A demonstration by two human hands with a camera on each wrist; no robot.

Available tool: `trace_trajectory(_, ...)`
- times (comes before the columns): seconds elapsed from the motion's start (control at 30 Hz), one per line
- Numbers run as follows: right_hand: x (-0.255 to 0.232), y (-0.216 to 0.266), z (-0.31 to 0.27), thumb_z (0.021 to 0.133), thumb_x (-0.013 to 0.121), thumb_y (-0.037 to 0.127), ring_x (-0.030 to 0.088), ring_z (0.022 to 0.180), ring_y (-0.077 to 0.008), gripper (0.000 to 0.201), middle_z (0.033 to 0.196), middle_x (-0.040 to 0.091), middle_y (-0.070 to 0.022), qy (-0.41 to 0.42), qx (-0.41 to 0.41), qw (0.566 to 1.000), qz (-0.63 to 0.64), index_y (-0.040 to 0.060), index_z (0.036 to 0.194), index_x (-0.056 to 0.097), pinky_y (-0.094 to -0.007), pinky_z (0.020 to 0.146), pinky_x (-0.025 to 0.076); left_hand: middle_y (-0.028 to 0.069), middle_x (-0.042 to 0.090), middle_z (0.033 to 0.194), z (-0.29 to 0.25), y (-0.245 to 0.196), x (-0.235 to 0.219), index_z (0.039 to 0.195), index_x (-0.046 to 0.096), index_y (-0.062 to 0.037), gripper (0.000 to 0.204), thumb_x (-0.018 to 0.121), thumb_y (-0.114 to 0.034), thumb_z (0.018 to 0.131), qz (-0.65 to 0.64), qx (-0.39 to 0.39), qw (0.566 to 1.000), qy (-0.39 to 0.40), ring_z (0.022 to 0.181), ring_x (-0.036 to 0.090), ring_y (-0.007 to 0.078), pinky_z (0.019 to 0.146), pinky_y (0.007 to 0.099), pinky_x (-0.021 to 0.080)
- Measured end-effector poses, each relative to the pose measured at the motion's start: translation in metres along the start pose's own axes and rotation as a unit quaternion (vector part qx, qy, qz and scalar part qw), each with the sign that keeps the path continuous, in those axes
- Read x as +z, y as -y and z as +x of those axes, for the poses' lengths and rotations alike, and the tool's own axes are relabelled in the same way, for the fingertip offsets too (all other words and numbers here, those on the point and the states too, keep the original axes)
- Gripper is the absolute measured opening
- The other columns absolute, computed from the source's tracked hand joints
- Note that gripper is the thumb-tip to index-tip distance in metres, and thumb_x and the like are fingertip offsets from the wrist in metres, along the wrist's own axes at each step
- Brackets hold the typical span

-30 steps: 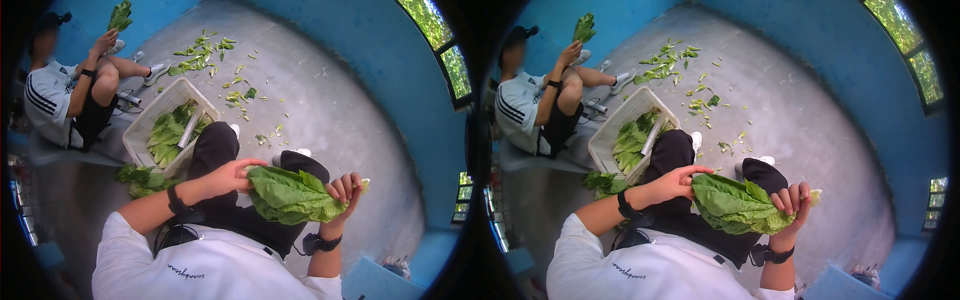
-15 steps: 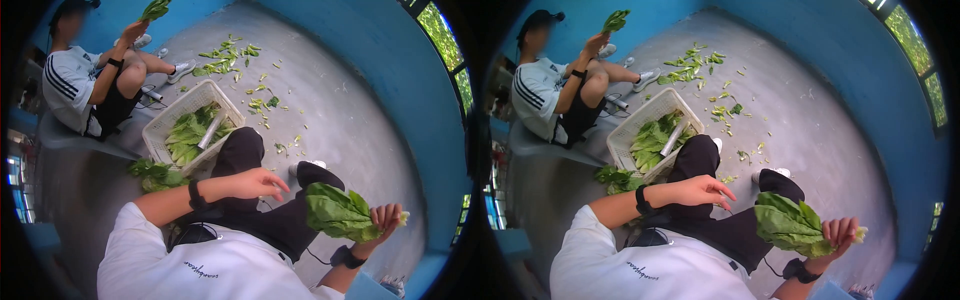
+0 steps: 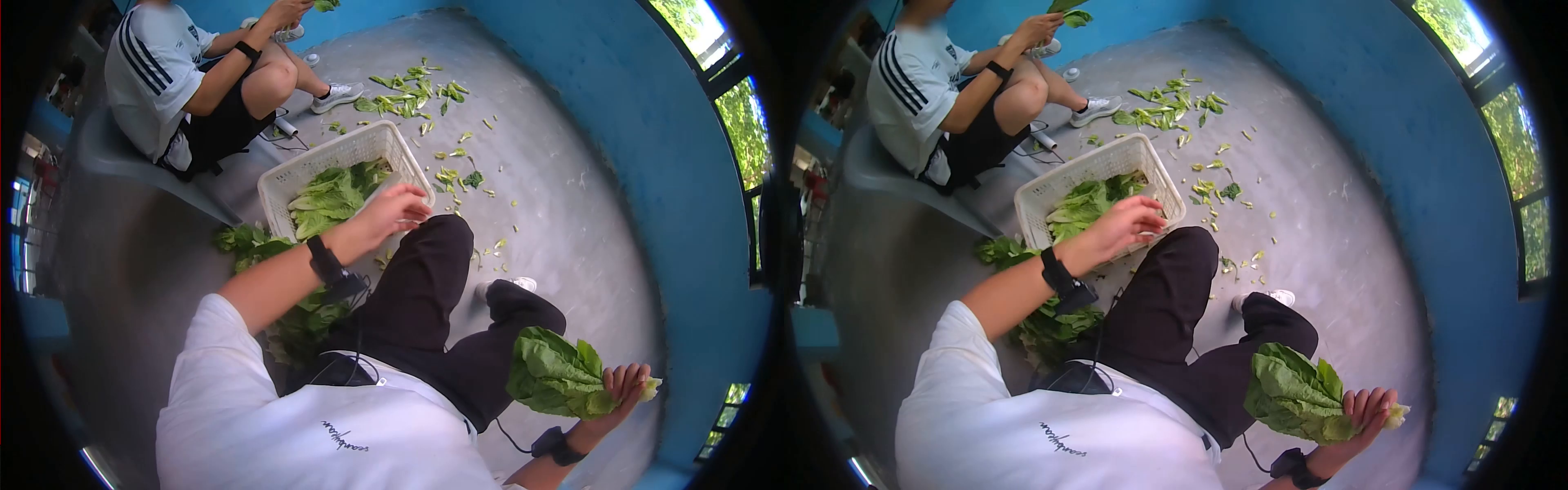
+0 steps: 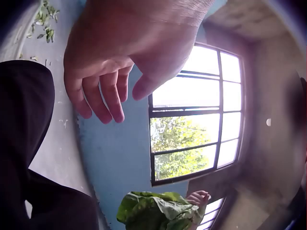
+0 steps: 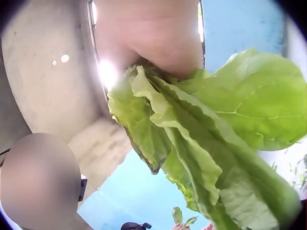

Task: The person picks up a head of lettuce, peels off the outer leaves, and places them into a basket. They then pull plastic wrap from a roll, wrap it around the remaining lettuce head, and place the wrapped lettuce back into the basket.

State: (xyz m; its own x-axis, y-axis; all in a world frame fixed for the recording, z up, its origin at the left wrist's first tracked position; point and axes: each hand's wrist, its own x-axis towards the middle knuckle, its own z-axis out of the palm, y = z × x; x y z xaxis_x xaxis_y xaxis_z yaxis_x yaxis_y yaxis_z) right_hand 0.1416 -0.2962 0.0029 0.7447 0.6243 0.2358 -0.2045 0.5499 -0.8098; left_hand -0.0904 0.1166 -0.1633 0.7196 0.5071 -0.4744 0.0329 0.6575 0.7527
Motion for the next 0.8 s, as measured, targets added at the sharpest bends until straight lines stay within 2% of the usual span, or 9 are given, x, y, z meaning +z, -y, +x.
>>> trace_trajectory(0.03,-0.001,0.002,0.000,0.107,0.051,0.017,0.034,0.060,-0.0037,0.012,0.075,0.036,0.0045,0.008,0.004,1.000,0.000,0.0106,0.100,0.045,-0.0209,0.057,0.034,0.0075,0.068,0.105,0.010,0.000,-0.028,0.122,0.053,-0.0106,0.023,0.052,-0.015,0.099,-0.028,0.018,0.998,-0.049,0.097,0.065,0.0164,0.086,0.0333,0.051)
trace_trajectory(0.13,0.001,0.001,0.001,0.107,0.051,0.016,0.033,0.060,-0.0041,0.012,0.076,0.036,0.0043,0.000,0.015,1.000,-0.003,0.0102,0.100,0.045,-0.0211,0.056,0.033,0.0065,0.067,0.104,0.025,0.004,-0.094,0.121,0.053,-0.0119,0.023,0.052,-0.016,0.098,0.022,0.042,0.984,-0.172,0.092,0.062,0.0153,0.081,0.0330,0.051)
trace_trajectory(0.2,0.002,-0.004,0.005,0.107,0.052,0.016,0.033,0.060,-0.0041,0.011,0.076,0.036,0.0043,-0.005,0.023,1.000,0.003,0.0099,0.101,0.045,-0.0210,0.056,0.033,0.0061,0.066,0.102,0.027,0.007,-0.125,0.121,0.053,-0.0120,0.024,0.054,-0.016,0.098,0.081,0.043,0.968,-0.233,0.089,0.061,0.0144,0.078,0.0319,0.051)
trace_trajectory(0.3,0.007,-0.014,0.014,0.107,0.052,0.015,0.033,0.060,-0.0040,0.010,0.076,0.036,0.0043,-0.019,0.045,0.999,0.013,0.0093,0.102,0.045,-0.0210,0.056,0.032,0.0059,0.066,0.101,0.031,0.032,-0.169,0.123,0.053,-0.0110,0.027,0.057,-0.013,0.096,0.163,0.022,0.947,-0.276,0.089,0.060,0.0136,0.073,0.0300,0.050)
trace_trajectory(0.43,0.009,-0.039,0.033,0.106,0.053,0.014,0.033,0.061,-0.0037,0.009,0.077,0.037,0.0043,-0.029,0.066,0.997,0.030,0.0089,0.104,0.047,-0.0209,0.057,0.032,0.0065,0.068,0.099,0.033,0.061,-0.202,0.120,0.059,-0.0093,0.025,0.060,-0.007,0.095,0.244,-0.072,0.928,-0.273,0.083,0.061,0.0131,0.069,0.0292,0.050)
trace_trajectory(0.47,0.009,-0.046,0.041,0.106,0.054,0.014,0.033,0.061,-0.0037,0.009,0.077,0.038,0.0042,-0.026,0.074,0.996,0.031,0.0093,0.104,0.047,-0.0209,0.058,0.033,0.0078,0.070,0.098,0.036,0.070,-0.207,0.119,0.061,-0.0082,0.021,0.057,-0.007,0.098,0.278,-0.062,0.921,-0.265,0.081,0.063,0.0130,0.066,0.0290,0.050)
trace_trajectory(0.6,0.012,-0.066,0.065,0.104,0.058,0.017,0.033,0.061,-0.0036,0.012,0.076,0.036,0.0057,-0.051,0.107,0.993,0.007,0.0118,0.102,0.048,-0.0215,0.060,0.032,0.0086,0.072,0.095,0.051,0.080,-0.195,0.119,0.063,-0.0052,0.023,0.048,-0.007,0.102,0.299,-0.079,0.928,-0.210,0.082,0.066,0.0134,0.064,0.0293,0.051)
trace_trajectory(0.7,0.010,-0.079,0.076,0.102,0.061,0.020,0.034,0.061,-0.0040,0.014,0.075,0.035,0.0064,-0.064,0.119,0.991,-0.020,0.0133,0.102,0.049,-0.0221,0.061,0.033,0.0081,0.072,0.092,0.061,0.087,-0.180,0.118,0.063,-0.0043,0.023,0.047,-0.006,0.101,0.279,-0.128,0.930,-0.199,0.080,0.067,0.0139,0.064,0.0282,0.051)
trace_trajectory(0.8,0.007,-0.089,0.082,0.103,0.060,0.020,0.034,0.062,-0.0039,0.013,0.077,0.037,0.0061,-0.064,0.141,0.987,-0.032,0.0131,0.103,0.049,-0.0217,0.061,0.033,0.0128,0.072,0.087,0.069,0.103,-0.192,0.107,0.068,-0.0060,0.021,0.053,-0.007,0.093,0.401,-0.075,0.892,-0.196,0.074,0.068,0.0214,0.066,0.0352,0.052)
